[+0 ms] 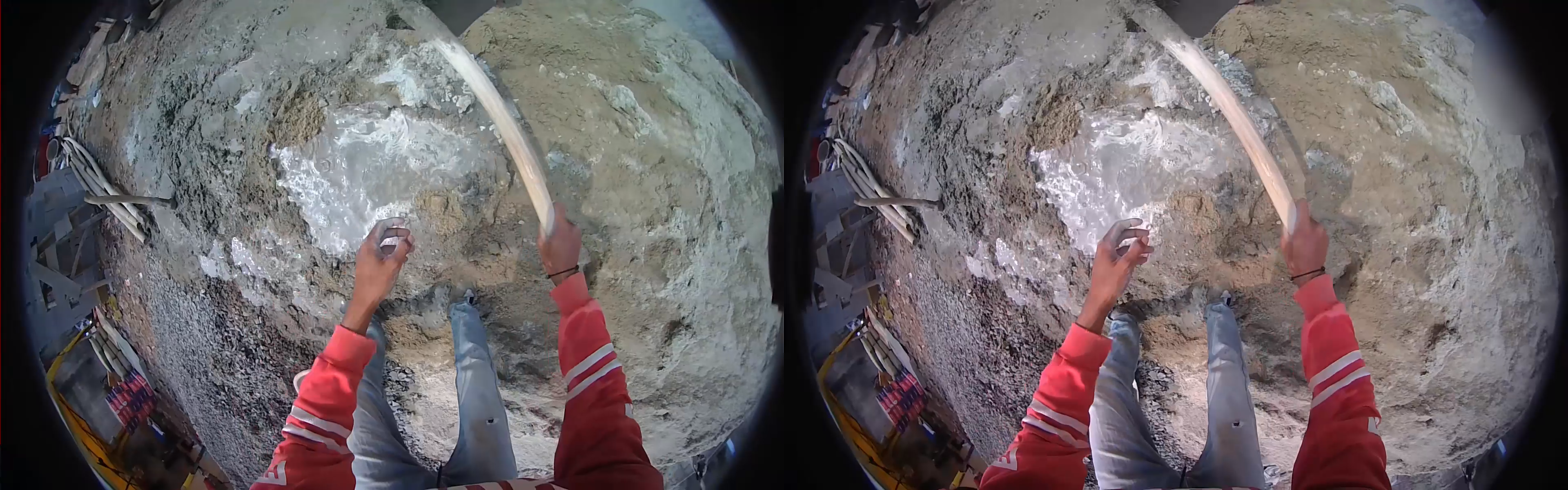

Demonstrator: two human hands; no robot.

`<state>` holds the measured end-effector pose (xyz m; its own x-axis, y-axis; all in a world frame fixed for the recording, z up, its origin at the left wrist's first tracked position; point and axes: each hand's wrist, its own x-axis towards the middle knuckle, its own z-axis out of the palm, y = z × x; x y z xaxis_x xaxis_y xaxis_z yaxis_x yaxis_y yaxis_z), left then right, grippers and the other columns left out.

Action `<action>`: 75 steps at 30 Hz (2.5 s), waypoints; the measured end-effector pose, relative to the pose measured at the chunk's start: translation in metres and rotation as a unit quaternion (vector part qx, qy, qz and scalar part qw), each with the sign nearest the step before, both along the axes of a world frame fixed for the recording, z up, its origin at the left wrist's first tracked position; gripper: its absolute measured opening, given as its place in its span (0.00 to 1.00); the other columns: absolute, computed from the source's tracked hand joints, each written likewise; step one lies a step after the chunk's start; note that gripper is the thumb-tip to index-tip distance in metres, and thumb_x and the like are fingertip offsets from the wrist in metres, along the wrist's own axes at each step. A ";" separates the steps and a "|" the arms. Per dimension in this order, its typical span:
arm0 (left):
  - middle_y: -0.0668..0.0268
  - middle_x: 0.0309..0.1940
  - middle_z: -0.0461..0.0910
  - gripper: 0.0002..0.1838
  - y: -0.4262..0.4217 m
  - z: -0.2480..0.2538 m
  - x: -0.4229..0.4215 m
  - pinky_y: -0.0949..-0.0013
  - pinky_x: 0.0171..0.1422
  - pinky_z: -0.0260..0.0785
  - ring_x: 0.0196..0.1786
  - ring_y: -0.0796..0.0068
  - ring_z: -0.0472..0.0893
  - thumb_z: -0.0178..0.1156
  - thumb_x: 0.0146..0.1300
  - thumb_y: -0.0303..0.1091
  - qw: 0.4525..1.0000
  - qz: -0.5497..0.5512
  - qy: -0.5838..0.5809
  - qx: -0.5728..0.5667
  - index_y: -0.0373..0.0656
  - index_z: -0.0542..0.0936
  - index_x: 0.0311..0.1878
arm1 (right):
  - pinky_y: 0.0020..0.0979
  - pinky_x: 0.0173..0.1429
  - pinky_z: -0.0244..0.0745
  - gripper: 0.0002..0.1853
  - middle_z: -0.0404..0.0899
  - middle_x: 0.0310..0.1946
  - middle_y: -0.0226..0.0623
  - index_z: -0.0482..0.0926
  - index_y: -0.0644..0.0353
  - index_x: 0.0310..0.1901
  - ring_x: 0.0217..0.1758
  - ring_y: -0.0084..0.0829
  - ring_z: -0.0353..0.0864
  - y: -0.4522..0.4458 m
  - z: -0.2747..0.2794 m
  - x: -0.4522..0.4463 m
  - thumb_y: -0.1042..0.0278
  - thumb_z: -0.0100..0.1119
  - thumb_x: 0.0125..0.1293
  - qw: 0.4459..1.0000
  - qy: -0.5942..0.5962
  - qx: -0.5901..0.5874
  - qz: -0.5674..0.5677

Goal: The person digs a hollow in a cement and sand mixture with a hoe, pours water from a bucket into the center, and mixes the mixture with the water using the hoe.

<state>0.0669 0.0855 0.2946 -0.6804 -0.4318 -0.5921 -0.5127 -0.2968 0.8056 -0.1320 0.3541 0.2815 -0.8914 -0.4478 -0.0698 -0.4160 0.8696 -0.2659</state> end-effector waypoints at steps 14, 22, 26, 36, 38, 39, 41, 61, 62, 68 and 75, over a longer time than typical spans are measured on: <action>0.61 0.43 0.79 0.18 0.106 -0.050 0.190 0.67 0.41 0.78 0.39 0.68 0.83 0.59 0.66 0.35 0.942 0.196 -0.062 0.266 0.39 0.71 0.56 | 0.38 0.15 0.65 0.04 0.67 0.14 0.32 0.70 0.58 0.28 0.14 0.31 0.71 0.215 -0.010 -0.063 0.72 0.54 0.57 0.794 -0.493 0.054 -0.351; 0.59 0.48 0.77 0.24 0.051 -0.090 0.119 0.59 0.47 0.79 0.42 0.62 0.82 0.60 0.65 0.40 0.870 0.262 0.021 0.418 0.42 0.68 0.60 | 0.35 0.16 0.69 0.06 0.71 0.18 0.37 0.72 0.67 0.34 0.13 0.32 0.70 -0.024 0.128 0.028 0.75 0.57 0.58 0.813 -0.520 0.207 -0.162; 0.50 0.50 0.73 0.30 -0.014 -0.075 0.081 0.54 0.47 0.79 0.43 0.58 0.81 0.63 0.61 0.48 0.870 0.263 -0.063 0.412 0.40 0.67 0.60 | 0.41 0.21 0.70 0.13 0.73 0.18 0.47 0.69 0.66 0.38 0.15 0.45 0.72 -0.071 0.144 0.081 0.74 0.61 0.54 0.866 -0.466 0.114 0.140; 0.67 0.36 0.76 0.09 -0.213 -0.198 0.137 0.64 0.40 0.71 0.38 0.72 0.76 0.60 0.62 0.40 0.811 0.480 -0.160 0.294 0.51 0.77 0.43 | 0.49 0.35 0.74 0.21 0.78 0.27 0.52 0.69 0.62 0.46 0.30 0.54 0.79 -0.236 -0.018 0.078 0.67 0.64 0.52 0.824 -0.177 0.152 0.517; 0.62 0.40 0.78 0.09 -0.233 -0.205 0.145 0.57 0.46 0.72 0.45 0.67 0.78 0.59 0.63 0.37 0.784 0.488 -0.084 0.374 0.47 0.77 0.44 | 0.46 0.36 0.75 0.22 0.79 0.31 0.45 0.71 0.59 0.48 0.32 0.50 0.80 -0.258 -0.096 0.047 0.69 0.65 0.51 0.823 -0.091 0.085 0.554; 0.57 0.45 0.77 0.08 -0.238 -0.219 0.148 0.48 0.56 0.70 0.52 0.61 0.77 0.57 0.64 0.34 0.749 0.509 0.040 0.423 0.44 0.76 0.44 | 0.44 0.38 0.75 0.23 0.78 0.34 0.42 0.71 0.58 0.49 0.35 0.48 0.80 -0.269 -0.122 0.043 0.71 0.65 0.50 0.834 -0.051 0.066 0.546; 0.55 0.47 0.77 0.07 -0.250 -0.210 0.145 0.46 0.63 0.68 0.55 0.58 0.76 0.55 0.64 0.30 0.770 0.513 0.083 0.371 0.40 0.75 0.44 | 0.43 0.40 0.74 0.24 0.77 0.36 0.40 0.72 0.58 0.50 0.38 0.45 0.80 -0.277 -0.153 0.043 0.72 0.64 0.49 0.843 -0.014 0.055 0.534; 0.49 0.55 0.75 0.30 0.000 0.012 0.008 0.65 0.54 0.75 0.53 0.61 0.80 0.65 0.60 0.33 1.000 0.003 -0.011 -0.021 0.33 0.66 0.62 | 0.50 0.35 0.72 0.18 0.77 0.25 0.54 0.74 0.64 0.42 0.32 0.59 0.78 0.069 -0.030 0.078 0.72 0.63 0.47 0.992 -0.075 0.000 -0.102; 0.49 0.53 0.76 0.30 0.017 0.000 0.022 0.63 0.53 0.75 0.52 0.58 0.81 0.65 0.59 0.34 0.998 -0.014 -0.043 -0.044 0.34 0.67 0.61 | 0.52 0.40 0.72 0.16 0.79 0.29 0.56 0.74 0.64 0.42 0.36 0.58 0.79 0.112 -0.034 0.087 0.74 0.61 0.50 0.985 -0.118 0.033 -0.123; 0.57 0.49 0.79 0.29 0.069 -0.038 0.116 0.66 0.52 0.74 0.52 0.68 0.79 0.66 0.58 0.39 0.987 -0.016 -0.158 -0.022 0.36 0.71 0.60 | 0.45 0.48 0.77 0.17 0.83 0.35 0.55 0.82 0.65 0.39 0.43 0.54 0.82 0.359 -0.067 0.112 0.63 0.63 0.48 0.873 -0.346 0.235 -0.249; 0.57 0.56 0.74 0.37 0.088 -0.063 0.172 0.57 0.49 0.76 0.52 0.60 0.79 0.68 0.57 0.47 0.932 0.169 0.029 0.321 0.42 0.63 0.65 | 0.33 0.12 0.63 0.08 0.68 0.10 0.32 0.70 0.61 0.20 0.10 0.28 0.71 0.225 -0.008 0.078 0.74 0.56 0.54 0.846 -0.441 0.155 -0.256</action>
